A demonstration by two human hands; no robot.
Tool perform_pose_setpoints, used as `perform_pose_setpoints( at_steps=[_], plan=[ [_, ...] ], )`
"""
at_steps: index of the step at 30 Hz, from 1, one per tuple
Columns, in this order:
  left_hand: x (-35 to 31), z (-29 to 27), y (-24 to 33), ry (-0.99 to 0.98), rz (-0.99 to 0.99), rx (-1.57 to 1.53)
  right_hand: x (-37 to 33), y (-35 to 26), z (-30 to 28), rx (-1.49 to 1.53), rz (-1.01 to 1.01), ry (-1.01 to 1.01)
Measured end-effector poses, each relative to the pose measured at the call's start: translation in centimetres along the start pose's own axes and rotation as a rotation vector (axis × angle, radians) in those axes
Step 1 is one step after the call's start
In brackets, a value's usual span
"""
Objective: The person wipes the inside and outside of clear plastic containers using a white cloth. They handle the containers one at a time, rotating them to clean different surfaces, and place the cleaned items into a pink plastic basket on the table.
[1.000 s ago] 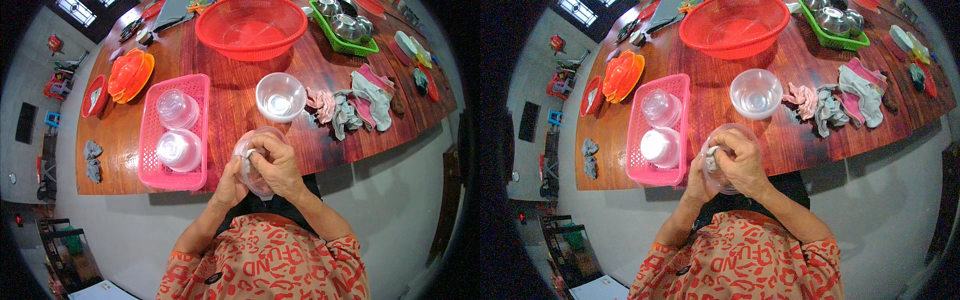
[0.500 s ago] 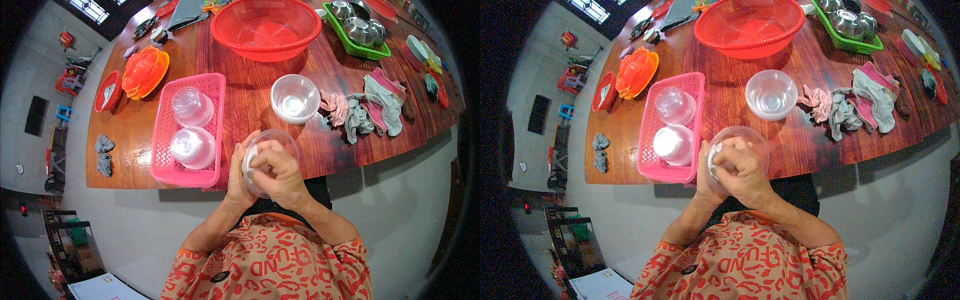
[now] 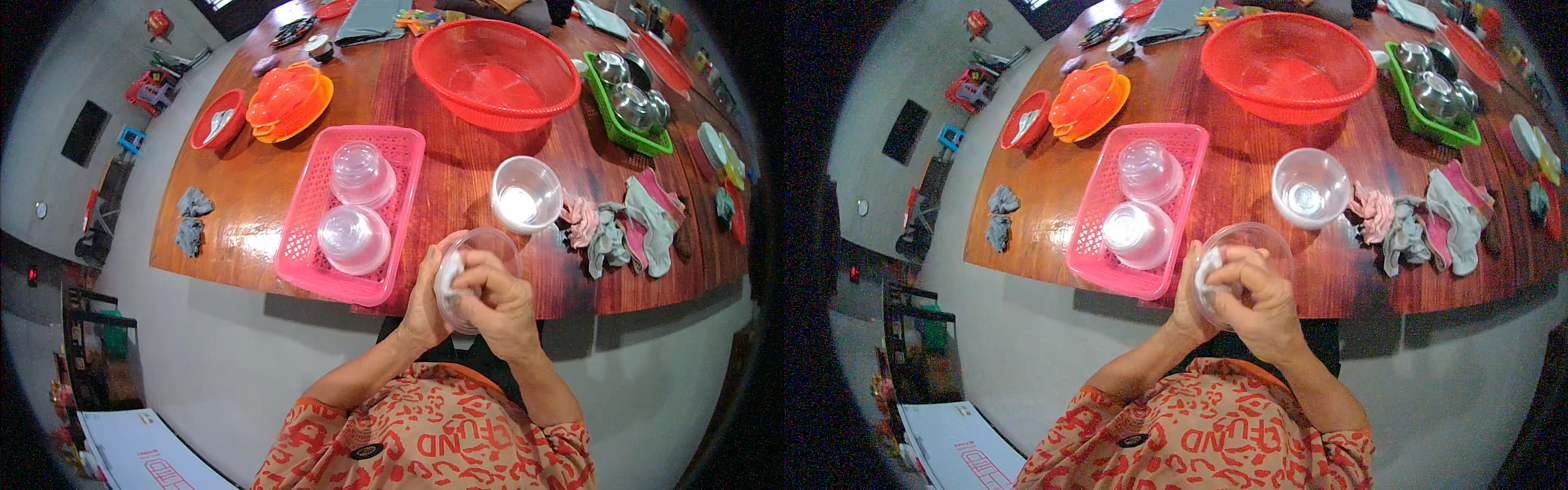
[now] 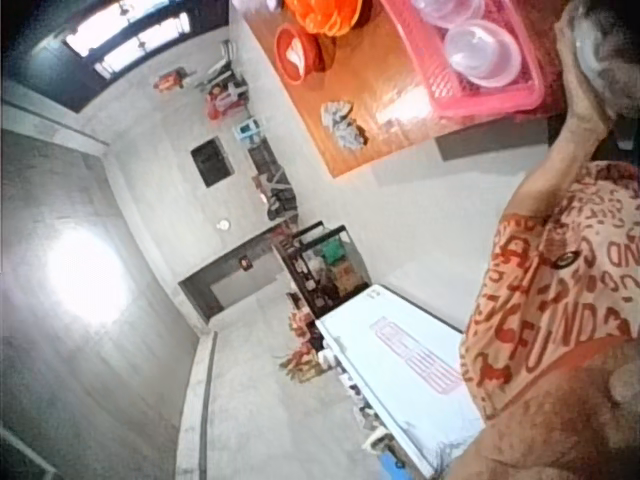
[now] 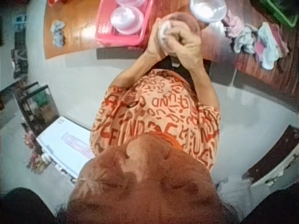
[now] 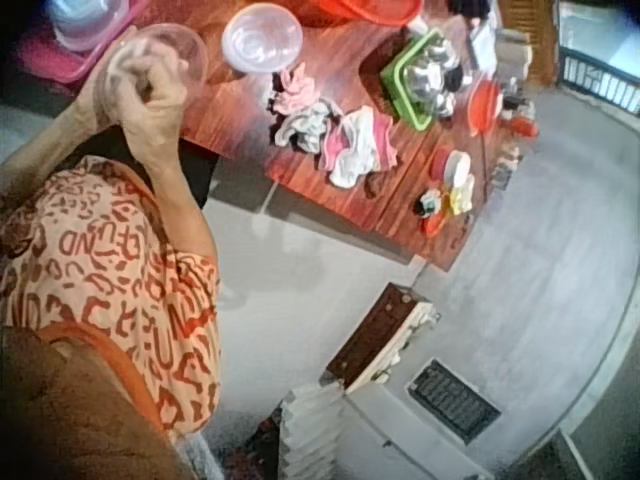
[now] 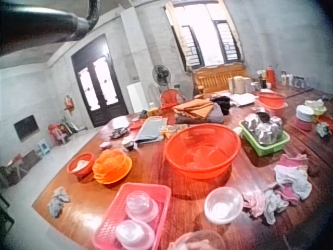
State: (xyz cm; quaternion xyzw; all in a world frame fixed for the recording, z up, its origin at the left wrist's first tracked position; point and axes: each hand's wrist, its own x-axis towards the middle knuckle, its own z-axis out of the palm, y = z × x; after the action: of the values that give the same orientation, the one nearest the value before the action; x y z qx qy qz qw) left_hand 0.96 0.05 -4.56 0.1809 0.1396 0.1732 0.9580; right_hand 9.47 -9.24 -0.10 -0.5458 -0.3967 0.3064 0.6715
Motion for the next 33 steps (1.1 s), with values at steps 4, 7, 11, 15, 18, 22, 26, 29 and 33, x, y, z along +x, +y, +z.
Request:
perform_pose_setpoints(
  at_steps=[4,7,11,15,18,22,26,29,33],
  plan=[
    [0.1,0.8,0.9,-0.011,0.086,0.170,-0.3,-0.5,-1.2,-0.004,0.080,-0.232],
    [0.2,1.1,0.2,0.032,0.163,0.225,0.0,0.2,-0.2,0.169,0.170,-0.002],
    [-0.2,1.9,-0.8,0.048,0.272,0.308,0.9,0.2,1.6,0.613,0.225,0.333],
    [-0.5,2.2,-1.1,0.029,0.314,0.269,1.1,0.4,1.7,0.562,0.194,0.319],
    [-0.6,2.0,-0.9,0.025,0.316,0.274,0.8,0.3,1.0,0.242,0.227,0.114],
    [-0.2,1.2,-0.1,-0.041,0.279,0.283,1.1,-0.5,-0.1,-0.086,0.052,-0.200],
    [-0.6,0.9,0.9,-0.059,0.218,0.285,1.3,-1.1,-1.3,-0.316,-0.128,-0.438],
    [-0.2,0.2,1.2,-0.111,0.207,0.100,0.7,-1.4,-1.0,-0.513,-0.189,-0.192],
    [-0.1,0.8,0.8,-0.017,0.172,-0.022,1.5,-0.3,0.9,-0.740,-0.291,0.151]
  ],
)
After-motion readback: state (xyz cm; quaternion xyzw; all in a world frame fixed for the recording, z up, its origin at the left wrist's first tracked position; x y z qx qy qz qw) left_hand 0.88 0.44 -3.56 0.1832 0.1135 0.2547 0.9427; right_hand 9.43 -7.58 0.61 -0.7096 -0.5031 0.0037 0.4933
